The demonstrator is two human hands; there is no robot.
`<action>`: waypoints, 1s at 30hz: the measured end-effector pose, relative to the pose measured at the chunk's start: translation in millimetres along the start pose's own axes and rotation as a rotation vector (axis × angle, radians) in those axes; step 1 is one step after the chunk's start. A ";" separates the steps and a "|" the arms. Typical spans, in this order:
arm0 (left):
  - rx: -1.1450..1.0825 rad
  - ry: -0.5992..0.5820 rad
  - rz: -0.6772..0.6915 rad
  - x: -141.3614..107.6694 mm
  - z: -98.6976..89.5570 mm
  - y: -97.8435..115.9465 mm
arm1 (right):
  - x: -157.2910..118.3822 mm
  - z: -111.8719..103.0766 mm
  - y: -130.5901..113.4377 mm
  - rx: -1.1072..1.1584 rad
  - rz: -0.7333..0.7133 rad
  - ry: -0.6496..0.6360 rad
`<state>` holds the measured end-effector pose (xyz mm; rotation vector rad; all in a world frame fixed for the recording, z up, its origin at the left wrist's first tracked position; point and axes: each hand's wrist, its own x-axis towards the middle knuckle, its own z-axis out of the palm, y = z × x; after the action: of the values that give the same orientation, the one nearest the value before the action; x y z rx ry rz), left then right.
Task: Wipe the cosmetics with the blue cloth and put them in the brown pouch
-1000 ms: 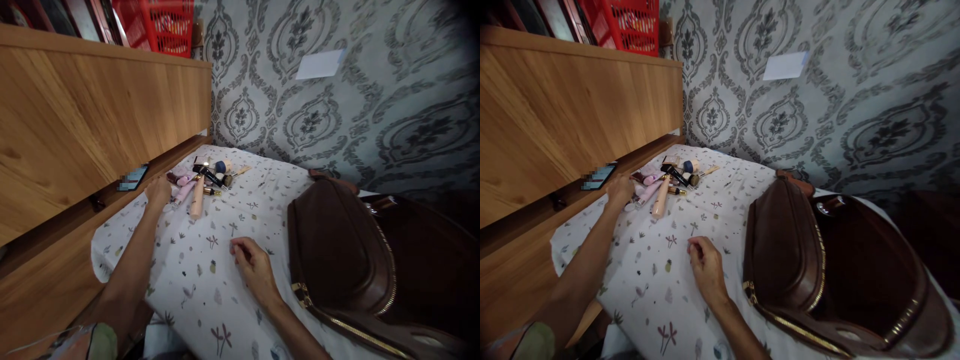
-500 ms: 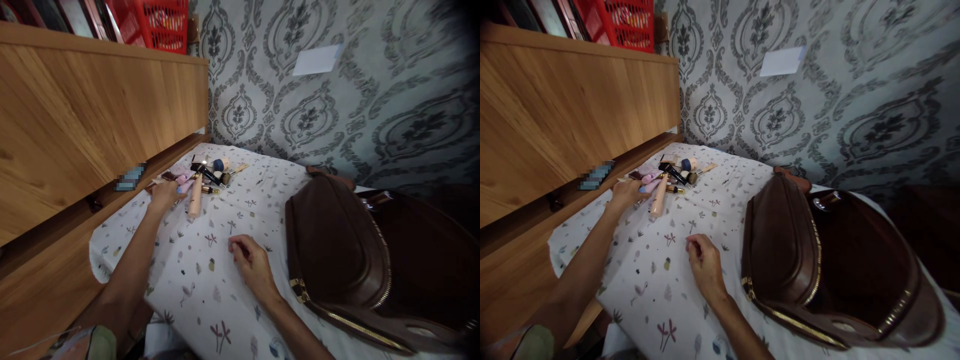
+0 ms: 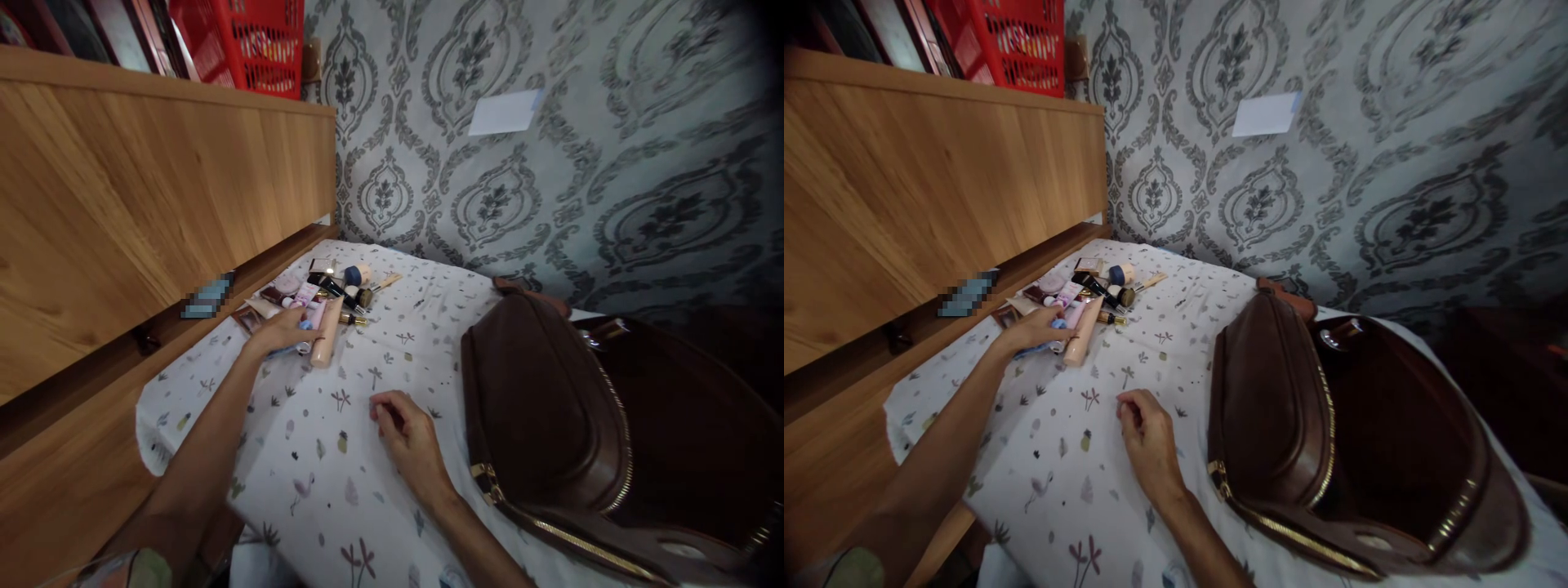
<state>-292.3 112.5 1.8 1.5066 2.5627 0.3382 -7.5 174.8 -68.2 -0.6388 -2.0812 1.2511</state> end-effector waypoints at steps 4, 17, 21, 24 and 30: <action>-0.041 0.013 0.063 1.1 0.5 6.8 | 0.1 -0.5 0.7 0.016 0.010 -0.005; 0.259 0.221 -0.239 -6.4 1.3 -33.0 | -0.7 0.9 1.5 0.026 0.017 -0.003; 0.283 0.217 -0.231 -5.0 -0.1 -32.6 | -0.8 1.2 1.7 0.024 0.010 -0.003; 0.299 0.243 -0.248 -3.6 -1.6 -31.5 | -0.8 1.6 2.8 0.024 0.006 0.000; 0.336 0.276 -0.277 7.8 -2.0 -25.7 | -0.8 1.3 3.9 0.017 -0.011 0.001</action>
<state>-318.2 107.0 -3.3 1.2386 3.1293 0.0866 -7.5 175.1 -72.4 -0.6196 -2.0688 1.2604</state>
